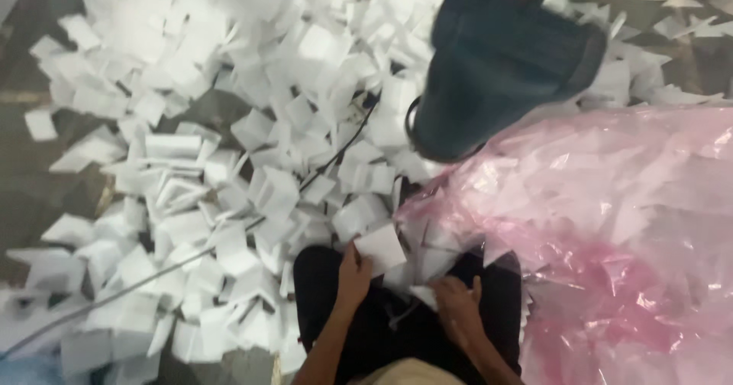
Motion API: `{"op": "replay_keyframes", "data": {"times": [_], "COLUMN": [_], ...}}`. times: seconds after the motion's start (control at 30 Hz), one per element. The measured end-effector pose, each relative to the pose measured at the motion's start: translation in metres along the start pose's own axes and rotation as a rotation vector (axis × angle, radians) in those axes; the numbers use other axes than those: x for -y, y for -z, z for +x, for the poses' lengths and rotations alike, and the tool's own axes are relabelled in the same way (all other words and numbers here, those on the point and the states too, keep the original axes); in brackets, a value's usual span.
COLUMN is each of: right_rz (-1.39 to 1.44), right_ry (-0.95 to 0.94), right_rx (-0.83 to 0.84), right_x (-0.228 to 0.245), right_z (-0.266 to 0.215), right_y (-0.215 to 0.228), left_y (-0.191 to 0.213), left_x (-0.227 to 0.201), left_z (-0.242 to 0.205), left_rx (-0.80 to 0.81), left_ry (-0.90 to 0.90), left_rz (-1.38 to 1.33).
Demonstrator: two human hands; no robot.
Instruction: The person sits on the floor and repeatedly picks up small white styrofoam pieces from a large pile, then places them into a pink plastic bag. The action is continuous and repetitive, with no other tools or objects handled.
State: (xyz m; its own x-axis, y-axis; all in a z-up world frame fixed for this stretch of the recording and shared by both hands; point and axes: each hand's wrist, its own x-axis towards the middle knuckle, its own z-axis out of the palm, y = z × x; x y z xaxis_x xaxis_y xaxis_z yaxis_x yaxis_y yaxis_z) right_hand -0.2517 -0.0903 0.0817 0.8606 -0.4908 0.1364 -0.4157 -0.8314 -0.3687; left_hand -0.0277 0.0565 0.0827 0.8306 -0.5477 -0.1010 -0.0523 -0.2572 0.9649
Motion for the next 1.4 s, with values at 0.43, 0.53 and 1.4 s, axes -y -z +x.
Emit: {"op": "replay_keyframes", "data": {"times": [0.43, 0.53, 1.4], "right_rz": [0.921, 1.063, 1.621], "right_ry": [-0.269, -0.169, -0.753], "right_rx": [-0.255, -0.206, -0.143], "right_x": [0.058, 0.075, 0.046], "right_z": [0.04, 0.05, 0.164], "right_y": [0.098, 0.1, 0.072], "left_y": [0.016, 0.013, 0.005], "left_x": [-0.119, -0.132, -0.213], "left_z": [-0.052, -0.058, 0.05], "left_rx": [0.094, 0.112, 0.228], "left_ry": [0.125, 0.117, 0.16], "left_rz": [-0.616, -0.663, -0.545]}}
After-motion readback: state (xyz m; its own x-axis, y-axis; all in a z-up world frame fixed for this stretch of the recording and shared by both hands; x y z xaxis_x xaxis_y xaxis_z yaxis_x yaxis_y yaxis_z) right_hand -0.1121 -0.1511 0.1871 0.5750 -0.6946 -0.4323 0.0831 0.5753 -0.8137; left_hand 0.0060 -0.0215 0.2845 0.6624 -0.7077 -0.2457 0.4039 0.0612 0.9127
